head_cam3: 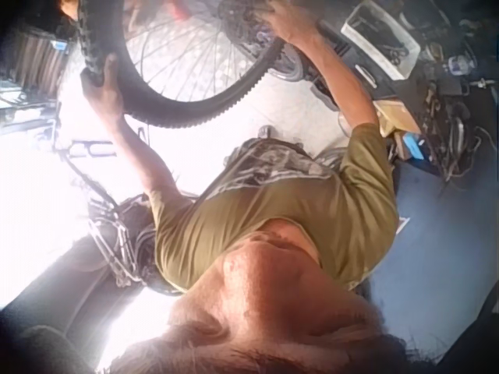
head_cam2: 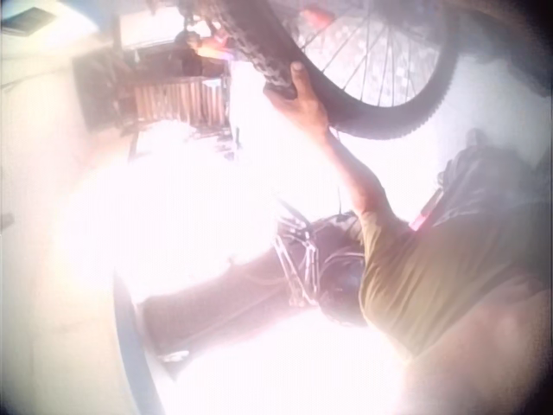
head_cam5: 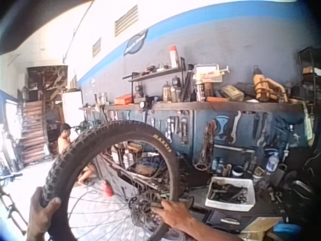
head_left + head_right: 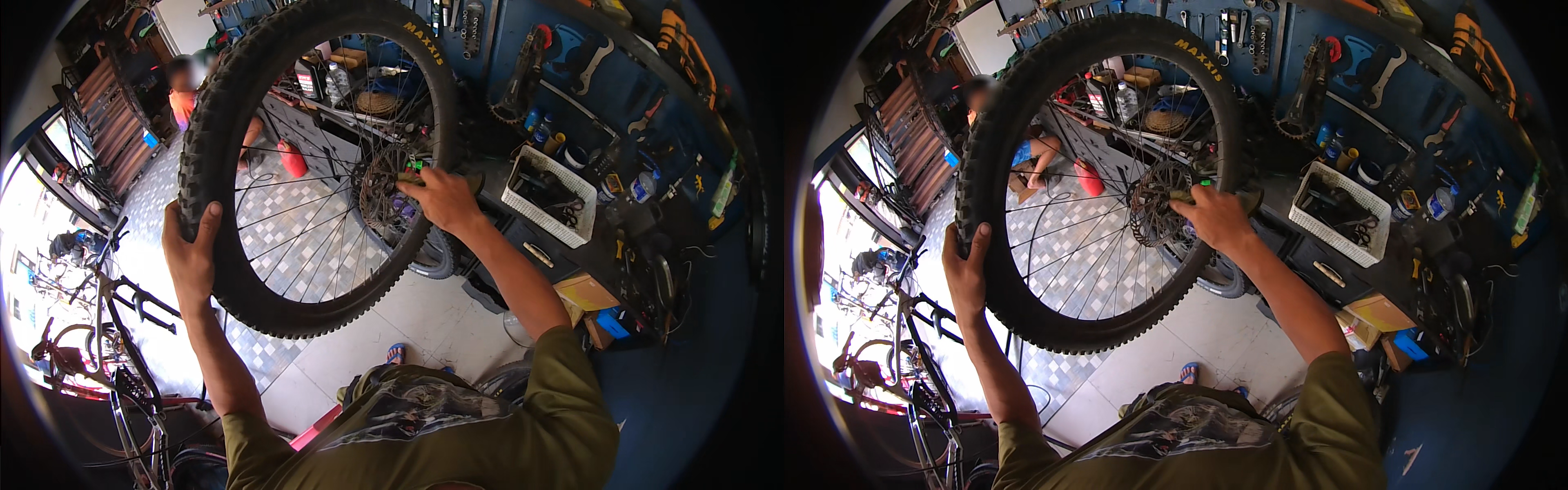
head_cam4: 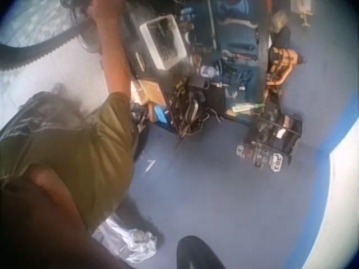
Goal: The person picks up a bicycle wheel and wipes the tire and rim with a cloth. They rotate the wheel to clean different sections of the tire and rim, then place the wheel back on the floor.
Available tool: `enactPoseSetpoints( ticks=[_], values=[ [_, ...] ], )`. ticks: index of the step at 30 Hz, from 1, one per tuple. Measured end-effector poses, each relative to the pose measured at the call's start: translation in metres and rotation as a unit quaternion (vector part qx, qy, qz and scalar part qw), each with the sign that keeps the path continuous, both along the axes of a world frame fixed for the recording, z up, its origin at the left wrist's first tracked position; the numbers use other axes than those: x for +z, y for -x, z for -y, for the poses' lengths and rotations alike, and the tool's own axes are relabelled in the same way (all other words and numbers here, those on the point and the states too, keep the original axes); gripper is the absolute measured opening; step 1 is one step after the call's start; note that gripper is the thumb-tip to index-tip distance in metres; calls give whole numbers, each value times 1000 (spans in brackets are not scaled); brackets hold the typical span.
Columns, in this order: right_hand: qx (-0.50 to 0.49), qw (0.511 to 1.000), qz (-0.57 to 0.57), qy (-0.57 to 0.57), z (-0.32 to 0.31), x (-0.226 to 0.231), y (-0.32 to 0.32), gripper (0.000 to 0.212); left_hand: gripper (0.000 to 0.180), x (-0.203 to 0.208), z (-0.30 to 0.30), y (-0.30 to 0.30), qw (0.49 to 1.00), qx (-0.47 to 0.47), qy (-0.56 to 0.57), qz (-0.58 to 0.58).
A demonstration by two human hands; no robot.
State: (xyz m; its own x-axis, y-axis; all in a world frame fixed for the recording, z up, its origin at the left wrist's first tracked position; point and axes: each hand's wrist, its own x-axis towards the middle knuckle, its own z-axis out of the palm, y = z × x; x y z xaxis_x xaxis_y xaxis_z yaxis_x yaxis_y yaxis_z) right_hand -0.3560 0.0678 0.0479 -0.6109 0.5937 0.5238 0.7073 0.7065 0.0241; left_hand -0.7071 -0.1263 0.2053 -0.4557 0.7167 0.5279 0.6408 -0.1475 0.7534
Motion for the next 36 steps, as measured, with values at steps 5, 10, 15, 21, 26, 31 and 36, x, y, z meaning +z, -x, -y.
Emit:
enactPoseSetpoints(
  ticks=[5,10,15,21,26,31,36],
  values=[
    [-5,997,-25,-67,20,9,-8,55,48,-9,-3,9,1000,0,-13,-6],
    [1,994,58,-88,10,-11,11,53,47,-10,0,11,1000,4,18,-1],
    [-31,992,-65,104,11,-24,32,44,45,-16,4,14,1000,1,9,9],
    [-12,752,-402,521,19,-41,46,39,44,-29,5,22,1000,-21,-16,15],
    [121,411,-649,629,30,-27,-14,52,51,-15,0,15,999,-39,-19,18],
    [-72,482,-676,552,90,-123,-123,41,61,-3,-7,31,998,-57,-26,-29],
    [-331,832,-289,338,247,-297,-244,44,61,53,-1,23,992,-96,-34,-75]
  ],
)
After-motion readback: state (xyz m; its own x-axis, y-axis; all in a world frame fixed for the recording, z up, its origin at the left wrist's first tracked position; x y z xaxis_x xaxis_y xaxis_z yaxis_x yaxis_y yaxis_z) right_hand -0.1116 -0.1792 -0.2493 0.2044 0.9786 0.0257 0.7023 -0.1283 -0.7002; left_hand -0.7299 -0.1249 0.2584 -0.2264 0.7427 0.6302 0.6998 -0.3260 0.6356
